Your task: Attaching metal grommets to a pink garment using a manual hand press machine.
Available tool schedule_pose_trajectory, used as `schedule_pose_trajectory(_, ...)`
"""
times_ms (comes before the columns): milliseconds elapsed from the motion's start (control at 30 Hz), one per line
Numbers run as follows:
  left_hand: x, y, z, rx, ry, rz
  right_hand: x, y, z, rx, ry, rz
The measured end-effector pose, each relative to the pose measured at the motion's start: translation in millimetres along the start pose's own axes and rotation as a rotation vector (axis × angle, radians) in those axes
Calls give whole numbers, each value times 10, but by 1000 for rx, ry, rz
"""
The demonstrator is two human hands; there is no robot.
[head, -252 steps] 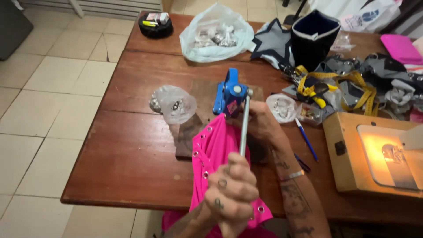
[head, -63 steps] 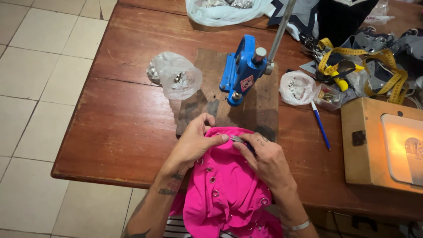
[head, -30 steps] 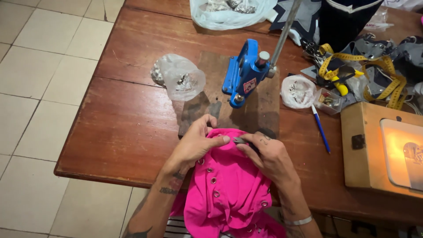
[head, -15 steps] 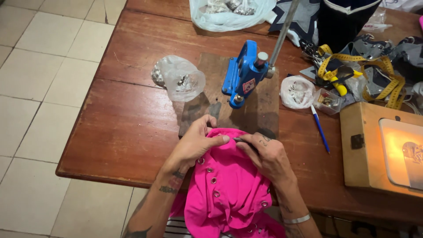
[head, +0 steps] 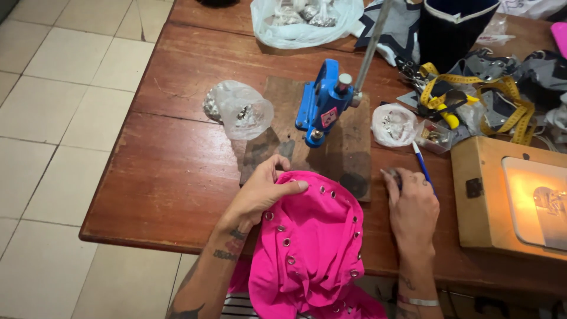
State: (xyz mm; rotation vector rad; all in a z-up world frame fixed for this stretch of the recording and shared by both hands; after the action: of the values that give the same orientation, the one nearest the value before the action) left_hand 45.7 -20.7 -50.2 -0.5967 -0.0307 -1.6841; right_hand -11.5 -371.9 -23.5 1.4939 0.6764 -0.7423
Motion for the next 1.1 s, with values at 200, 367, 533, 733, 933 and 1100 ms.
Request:
schedule_pose_trajectory(200,145,-199,146,12,14,41,-182,48,-167,-52,-71,50)
schedule_pose_trajectory(367,49,-256,5,5,12,78,-802,366,-1153,-124,373,187)
schedule_pose_trajectory(533,-72,-123,-68,83,39,33,-590,952,-2513,-480,745,-68)
schedule_pose_trajectory(733,37,-275,150,164,179,95,1972,1539,-3558,-723,636,25)
schedule_pose_trajectory(933,39,-271,160,110,77,68,2158,1561,-3779,-610,539,180)
schedule_pose_trajectory(1100,-32,-202,-48,112,131,78,1653,1478,-3498,-546,316,-45)
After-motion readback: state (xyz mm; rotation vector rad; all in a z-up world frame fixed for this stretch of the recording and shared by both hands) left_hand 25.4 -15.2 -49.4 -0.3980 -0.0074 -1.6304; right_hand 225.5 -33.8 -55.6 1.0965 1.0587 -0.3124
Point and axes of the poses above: each hand's wrist, its own y-axis towards the middle knuckle, its own x-axis out of the palm, z = x × y, the point moved 5 cm from there along y, towards the middle knuckle, and after that the axes turned 6 degrees about z, right-handed, at the moved point
